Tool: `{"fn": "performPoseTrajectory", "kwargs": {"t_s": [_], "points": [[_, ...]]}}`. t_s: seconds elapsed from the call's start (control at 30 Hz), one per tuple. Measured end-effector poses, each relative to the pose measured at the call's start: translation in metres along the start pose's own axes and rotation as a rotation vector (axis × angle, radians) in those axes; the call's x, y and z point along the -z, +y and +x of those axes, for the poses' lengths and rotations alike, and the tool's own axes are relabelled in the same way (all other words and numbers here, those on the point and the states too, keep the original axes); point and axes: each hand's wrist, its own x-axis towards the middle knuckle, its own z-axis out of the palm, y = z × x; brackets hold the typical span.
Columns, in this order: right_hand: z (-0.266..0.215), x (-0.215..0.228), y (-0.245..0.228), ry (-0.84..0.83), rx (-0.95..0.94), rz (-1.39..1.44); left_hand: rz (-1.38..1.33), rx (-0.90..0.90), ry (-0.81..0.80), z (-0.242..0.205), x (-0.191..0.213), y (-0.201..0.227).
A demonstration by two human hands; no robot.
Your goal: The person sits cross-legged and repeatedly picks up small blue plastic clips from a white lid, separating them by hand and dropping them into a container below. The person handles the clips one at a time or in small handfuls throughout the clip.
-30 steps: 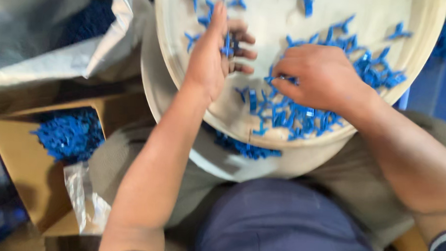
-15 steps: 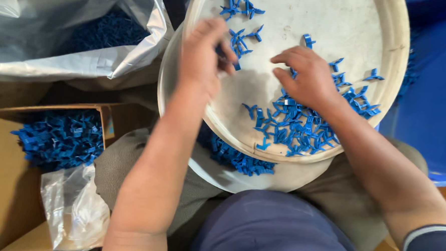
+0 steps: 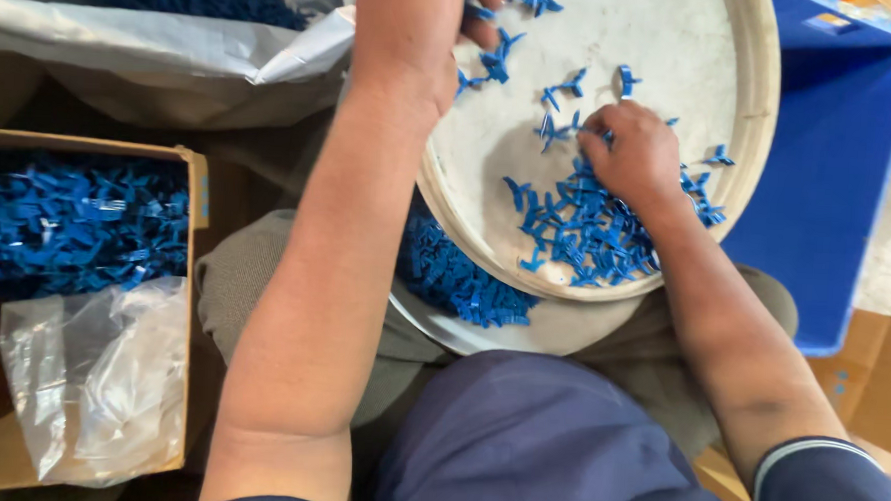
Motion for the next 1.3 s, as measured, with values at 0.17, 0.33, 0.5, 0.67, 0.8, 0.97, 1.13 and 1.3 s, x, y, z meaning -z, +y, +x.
{"fn": "performPoseTrajectory", "kwargs": {"t_s": [0.17,0.33,0.5,0.67,0.8,0.97,1.13,1.3], "points": [[-0.013,0.027,-0.024,0.154,0.123,0.154,-0.037,-0.002,-0.02,0.011,0.01,-0.011],[-0.034,0.057,-0.056,0.211,0.079,0.319,0.596,-0.197,-0.121,-0.036,-0.008,-0.024],[-0.059,0.072,-0.065,0.152,0.077,0.404,0.929,0.056,-0.343,-0.113,-0.019,-0.045],[-0.075,0.042,-0.072,-0.039,-0.422,0.638,1.19,-0.338,-0.15,-0.162,-0.018,-0.061],[-0.07,0.033,-0.041,-0.001,-0.248,0.123,0.622,-0.197,-0.01,-0.146,-0.009,-0.062],[-0.024,0.03,0.0,0.123,0.021,0.111,-0.216,0.351,-0.155,-0.104,-0.002,-0.059],[0.037,-0.017,0.012,0.166,0.145,0.002,-0.086,0.449,0.007,-0.087,0.005,-0.062],[0.029,-0.031,0.001,0.125,0.064,0.0,0.319,0.469,0.144,-0.077,0.023,-0.101]]}}
